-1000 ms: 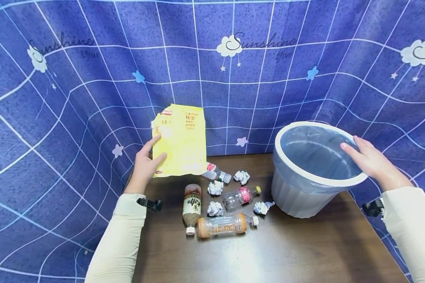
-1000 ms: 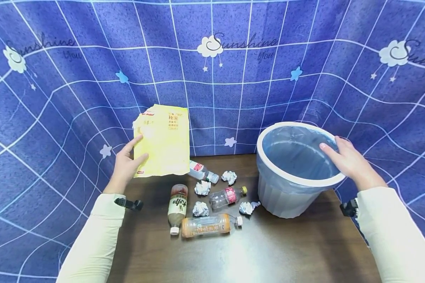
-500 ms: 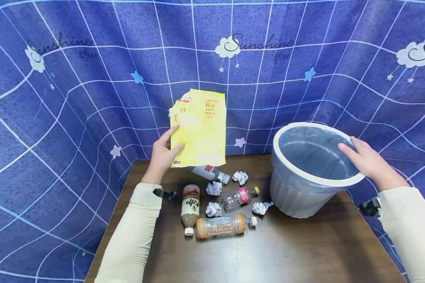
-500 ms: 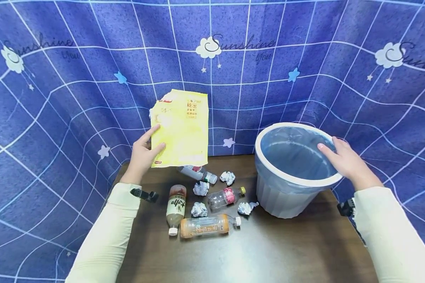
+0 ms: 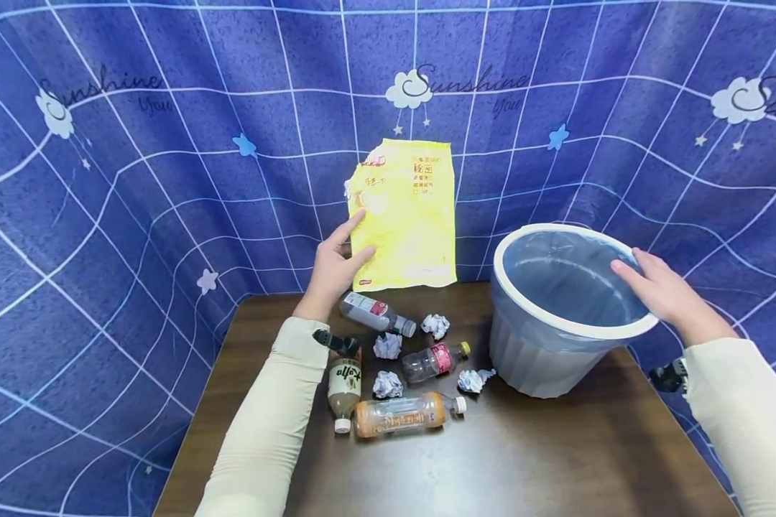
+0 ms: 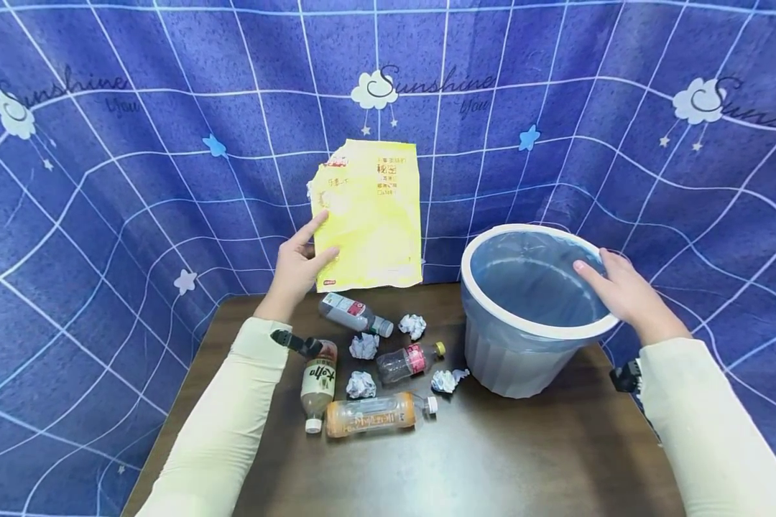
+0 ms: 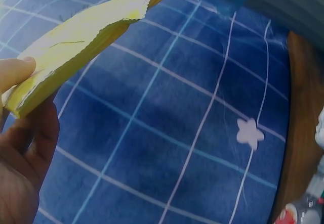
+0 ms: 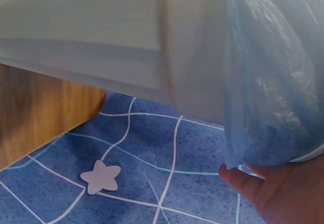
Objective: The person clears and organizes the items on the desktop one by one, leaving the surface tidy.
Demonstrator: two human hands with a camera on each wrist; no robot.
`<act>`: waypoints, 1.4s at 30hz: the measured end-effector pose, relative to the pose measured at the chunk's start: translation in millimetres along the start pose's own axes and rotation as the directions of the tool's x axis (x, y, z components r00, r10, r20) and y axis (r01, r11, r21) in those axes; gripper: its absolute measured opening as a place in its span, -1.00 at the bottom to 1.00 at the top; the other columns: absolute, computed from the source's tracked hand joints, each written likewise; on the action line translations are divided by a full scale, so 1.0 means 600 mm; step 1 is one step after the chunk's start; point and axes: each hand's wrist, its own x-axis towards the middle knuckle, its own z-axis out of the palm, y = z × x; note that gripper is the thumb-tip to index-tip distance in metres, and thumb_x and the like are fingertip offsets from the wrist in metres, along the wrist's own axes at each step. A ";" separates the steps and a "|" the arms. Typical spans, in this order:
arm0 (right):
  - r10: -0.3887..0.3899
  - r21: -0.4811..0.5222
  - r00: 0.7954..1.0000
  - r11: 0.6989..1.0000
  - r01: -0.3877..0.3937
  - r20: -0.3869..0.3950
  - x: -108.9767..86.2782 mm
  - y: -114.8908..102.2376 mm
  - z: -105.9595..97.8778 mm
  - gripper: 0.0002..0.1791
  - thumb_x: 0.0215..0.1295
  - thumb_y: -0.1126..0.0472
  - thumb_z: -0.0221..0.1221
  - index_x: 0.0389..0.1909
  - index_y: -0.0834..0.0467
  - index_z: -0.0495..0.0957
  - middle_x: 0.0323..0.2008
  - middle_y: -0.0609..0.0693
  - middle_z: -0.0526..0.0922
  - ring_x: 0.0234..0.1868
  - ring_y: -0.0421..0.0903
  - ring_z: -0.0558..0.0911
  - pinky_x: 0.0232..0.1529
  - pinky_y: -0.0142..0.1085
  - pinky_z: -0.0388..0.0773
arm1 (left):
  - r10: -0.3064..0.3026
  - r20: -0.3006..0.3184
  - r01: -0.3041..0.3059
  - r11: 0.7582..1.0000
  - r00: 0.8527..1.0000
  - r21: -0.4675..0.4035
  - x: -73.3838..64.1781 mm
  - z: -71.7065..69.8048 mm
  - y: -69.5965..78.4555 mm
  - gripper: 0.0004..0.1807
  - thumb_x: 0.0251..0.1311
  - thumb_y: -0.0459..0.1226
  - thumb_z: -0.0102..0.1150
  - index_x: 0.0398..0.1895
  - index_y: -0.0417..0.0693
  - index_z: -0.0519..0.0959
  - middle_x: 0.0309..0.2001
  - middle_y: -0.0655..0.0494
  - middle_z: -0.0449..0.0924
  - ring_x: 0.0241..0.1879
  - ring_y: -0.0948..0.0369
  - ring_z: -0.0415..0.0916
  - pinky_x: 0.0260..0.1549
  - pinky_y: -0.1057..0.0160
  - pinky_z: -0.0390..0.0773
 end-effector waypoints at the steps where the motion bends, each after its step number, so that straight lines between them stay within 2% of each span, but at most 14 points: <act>1: 0.001 -0.001 1.000 1.000 -0.001 0.001 -0.001 0.000 0.000 -0.07 0.60 -0.23 -0.31 0.50 0.51 -0.26 0.44 0.63 -0.15 0.44 0.59 -0.11 0.36 0.43 -0.12 | 0.014 0.004 -0.014 1.000 1.000 -0.004 0.003 0.008 0.002 -0.30 0.27 -0.35 0.35 0.44 0.30 0.42 0.36 0.11 0.44 -0.18 0.07 0.70 -0.32 0.22 0.72; 7: 0.011 0.011 1.000 1.000 -0.012 0.018 -0.007 -0.005 -0.002 -0.06 0.59 -0.25 -0.32 0.51 0.49 -0.27 0.45 0.62 -0.17 0.44 0.59 -0.13 0.36 0.44 -0.13 | 0.067 0.057 -0.067 0.998 0.996 -0.006 0.021 0.058 0.020 -0.30 0.29 -0.28 0.35 0.47 0.28 0.38 0.42 0.20 0.38 -0.11 0.07 0.71 -0.18 0.27 0.69; 12: 0.020 0.010 1.000 1.000 -0.021 0.012 -0.011 -0.001 -0.005 -0.08 0.60 -0.25 -0.35 0.51 0.48 -0.27 0.45 0.61 -0.17 0.44 0.59 -0.13 0.36 0.44 -0.13 | 0.073 0.125 -0.071 0.997 0.989 -0.019 0.037 0.108 0.038 -0.30 0.34 -0.25 0.30 0.51 0.23 0.32 0.45 0.18 0.33 -0.14 0.10 0.69 -0.23 0.33 0.64; 17: 0.029 0.018 1.000 0.999 -0.029 0.000 -0.012 0.005 -0.007 -0.07 0.59 -0.26 -0.36 0.52 0.47 -0.25 0.46 0.60 -0.17 0.45 0.58 -0.13 0.37 0.43 -0.14 | 0.064 0.189 -0.055 0.997 0.980 -0.051 0.052 0.159 0.049 -0.27 0.35 -0.29 0.27 0.55 0.14 0.26 0.51 0.12 0.25 0.00 0.08 0.66 -0.09 0.28 0.63; 19: 0.025 0.023 1.000 0.999 -0.024 -0.006 -0.012 0.005 -0.007 -0.08 0.59 -0.26 -0.35 0.52 0.48 -0.23 0.46 0.60 -0.15 0.45 0.57 -0.12 0.37 0.43 -0.13 | 0.055 0.207 -0.043 0.997 0.977 -0.064 0.055 0.179 0.051 -0.26 0.34 -0.27 0.29 0.55 0.19 0.25 0.52 0.16 0.22 0.11 0.09 0.62 0.01 0.23 0.63; 24: 0.017 0.037 1.000 0.999 -0.016 -0.026 -0.013 0.005 -0.007 -0.09 0.60 -0.23 -0.35 0.51 0.49 -0.20 0.45 0.61 -0.11 0.45 0.57 -0.09 0.38 0.41 -0.11 | 0.086 0.236 -0.074 0.996 0.968 -0.059 0.061 0.225 0.054 -0.26 0.33 -0.14 0.31 0.53 0.37 0.25 0.51 0.29 0.22 0.31 0.24 0.43 0.15 0.22 0.56; 28: 0.011 0.040 0.999 0.999 -0.010 -0.035 -0.010 0.007 -0.006 -0.11 0.60 -0.22 -0.37 0.51 0.49 -0.19 0.44 0.61 -0.10 0.45 0.57 -0.08 0.38 0.41 -0.10 | 0.109 0.262 -0.115 0.993 0.959 0.005 0.063 0.258 0.060 -0.23 0.31 -0.03 0.32 0.53 0.49 0.21 0.50 0.37 0.21 0.44 0.37 0.16 0.36 0.19 0.34; 32: 0.009 0.038 0.999 0.999 -0.008 -0.031 -0.007 0.004 -0.006 -0.12 0.61 -0.22 -0.42 0.51 0.49 -0.19 0.45 0.60 -0.10 0.45 0.56 -0.07 0.39 0.39 -0.10 | 0.106 0.283 -0.142 0.984 0.953 0.112 0.065 0.287 0.065 -0.22 0.32 0.07 0.27 0.55 0.54 0.15 0.50 0.32 0.22 0.47 0.34 0.05 0.43 0.07 0.21; 37: 0.015 0.053 1.000 0.998 -0.014 -0.014 -0.008 -0.004 -0.007 -0.11 0.60 -0.24 -0.45 0.52 0.48 -0.19 0.47 0.58 -0.12 0.47 0.54 -0.10 0.40 0.38 -0.11 | 0.132 0.319 -0.191 0.968 0.939 0.164 0.063 0.320 0.067 -0.29 0.45 0.05 0.06 0.59 0.37 0.10 0.52 0.09 0.20 0.53 0.13 -0.07 0.45 0.01 0.16; 39: 0.014 0.054 1.000 0.998 -0.013 -0.010 -0.007 -0.005 -0.007 -0.10 0.60 -0.25 -0.46 0.52 0.48 -0.18 0.47 0.58 -0.13 0.48 0.53 -0.11 0.40 0.38 -0.12 | 0.141 0.327 -0.200 0.967 0.934 0.155 0.062 0.332 0.068 -0.34 0.50 0.02 -0.03 0.60 0.29 0.10 0.53 0.04 0.18 0.54 0.13 -0.10 0.46 0.04 0.13; 42: 0.013 0.053 1.000 0.999 -0.013 -0.008 -0.006 -0.004 -0.007 -0.09 0.59 -0.26 -0.46 0.52 0.48 -0.19 0.47 0.58 -0.13 0.48 0.52 -0.11 0.41 0.37 -0.12 | 0.142 0.333 -0.198 0.970 0.932 0.142 0.059 0.349 0.068 -0.39 0.54 -0.02 -0.12 0.60 0.22 0.12 0.55 0.09 0.17 0.54 0.18 -0.13 0.48 0.10 0.08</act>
